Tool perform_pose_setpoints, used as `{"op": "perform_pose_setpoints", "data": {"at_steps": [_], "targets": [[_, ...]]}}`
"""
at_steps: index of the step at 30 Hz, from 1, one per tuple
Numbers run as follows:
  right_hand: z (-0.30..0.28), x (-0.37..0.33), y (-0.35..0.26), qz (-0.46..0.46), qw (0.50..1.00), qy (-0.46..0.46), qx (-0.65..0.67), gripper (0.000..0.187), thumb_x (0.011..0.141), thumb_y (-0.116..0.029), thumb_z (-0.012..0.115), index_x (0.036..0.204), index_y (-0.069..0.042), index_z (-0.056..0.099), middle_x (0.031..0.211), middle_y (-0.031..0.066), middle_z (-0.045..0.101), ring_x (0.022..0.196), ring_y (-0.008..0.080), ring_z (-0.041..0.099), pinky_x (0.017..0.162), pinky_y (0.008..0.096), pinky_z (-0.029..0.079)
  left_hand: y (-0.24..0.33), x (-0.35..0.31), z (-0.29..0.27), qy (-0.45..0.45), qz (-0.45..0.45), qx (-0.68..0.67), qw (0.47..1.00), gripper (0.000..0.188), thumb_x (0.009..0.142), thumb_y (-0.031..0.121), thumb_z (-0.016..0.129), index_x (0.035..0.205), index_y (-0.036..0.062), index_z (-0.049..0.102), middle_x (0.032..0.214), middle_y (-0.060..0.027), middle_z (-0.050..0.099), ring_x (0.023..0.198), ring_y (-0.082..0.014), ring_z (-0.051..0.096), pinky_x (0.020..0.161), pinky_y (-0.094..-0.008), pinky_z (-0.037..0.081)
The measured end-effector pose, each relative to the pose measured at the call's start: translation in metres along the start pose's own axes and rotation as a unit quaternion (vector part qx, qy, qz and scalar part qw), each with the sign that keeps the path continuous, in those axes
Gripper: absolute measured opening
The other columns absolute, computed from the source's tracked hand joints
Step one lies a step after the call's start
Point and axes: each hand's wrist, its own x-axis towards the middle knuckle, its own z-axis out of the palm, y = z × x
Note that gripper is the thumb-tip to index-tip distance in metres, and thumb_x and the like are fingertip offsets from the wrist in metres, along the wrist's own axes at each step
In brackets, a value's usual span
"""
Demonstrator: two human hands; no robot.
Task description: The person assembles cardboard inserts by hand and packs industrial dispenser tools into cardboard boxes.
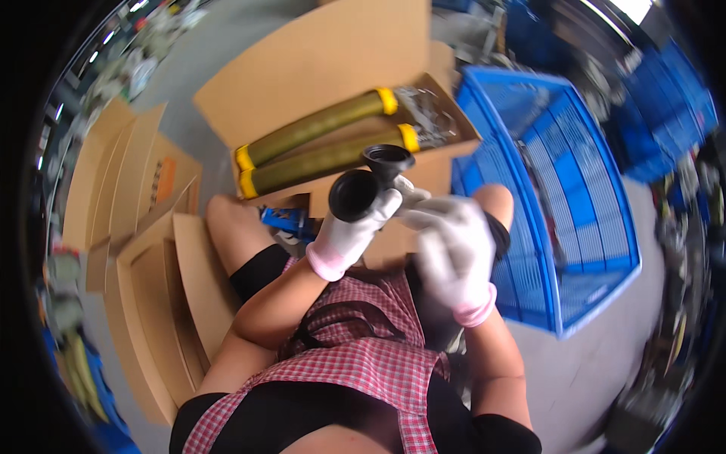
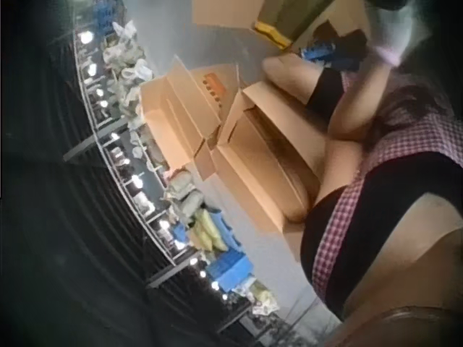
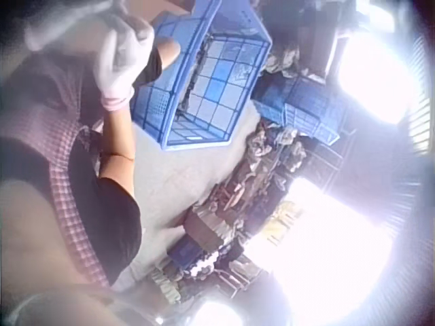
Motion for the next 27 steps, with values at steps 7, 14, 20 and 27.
{"op": "perform_pose_setpoints", "data": {"at_steps": [7,14,20,27], "targets": [[0.045,0.098,0.047,-0.017,0.996,0.074,0.044,0.022,0.074,-0.013,0.073,0.089,-0.003,0.06,0.112,0.0136,0.061,0.095,0.0253,0.061,0.08,0.0334,0.05,0.048,0.01,-0.066,0.095,-0.072,0.315,0.942,0.021,0.083,0.005,0.065,0.103,0.0016,0.063,0.077,-0.0039,0.068,0.067,-0.0098,0.065,0.057,-0.0266,0.051],[0.122,0.119,0.063,-0.004,0.999,-0.026,0.033,0.027,0.075,-0.022,0.073,0.089,-0.001,0.062,0.097,0.0128,0.064,0.087,0.0285,0.058,0.083,0.0377,0.044,0.047,0.078,-0.104,0.158,-0.051,0.54,0.825,0.042,0.079,0.026,0.072,0.111,0.0025,0.055,0.093,-0.0176,0.067,0.09,-0.0273,0.066,0.078,-0.0373,0.05],[0.184,0.103,0.161,0.242,0.944,-0.101,-0.198,0.052,0.07,-0.046,0.075,0.097,-0.002,0.064,0.071,0.0147,0.066,0.065,0.0316,0.065,0.065,0.04,0.052,0.1,0.136,-0.124,0.156,0.198,0.683,0.686,0.06,0.081,0.032,0.067,0.127,-0.0013,0.05,0.131,-0.0228,0.049,0.123,-0.0324,0.046,0.105,-0.0414,0.034],[0.137,0.082,0.26,0.171,0.972,0.134,0.093,0.03,0.092,-0.024,0.052,0.109,-0.001,0.061,0.114,0.0161,0.06,0.104,0.0311,0.059,0.082,0.0407,0.05,0.173,0.123,-0.198,0.164,0.051,0.785,0.595,0.035,0.089,0.04,0.054,0.081,0.0066,0.062,0.067,-0.014,0.062,0.057,-0.0303,0.061,0.055,-0.0423,0.049]]}}
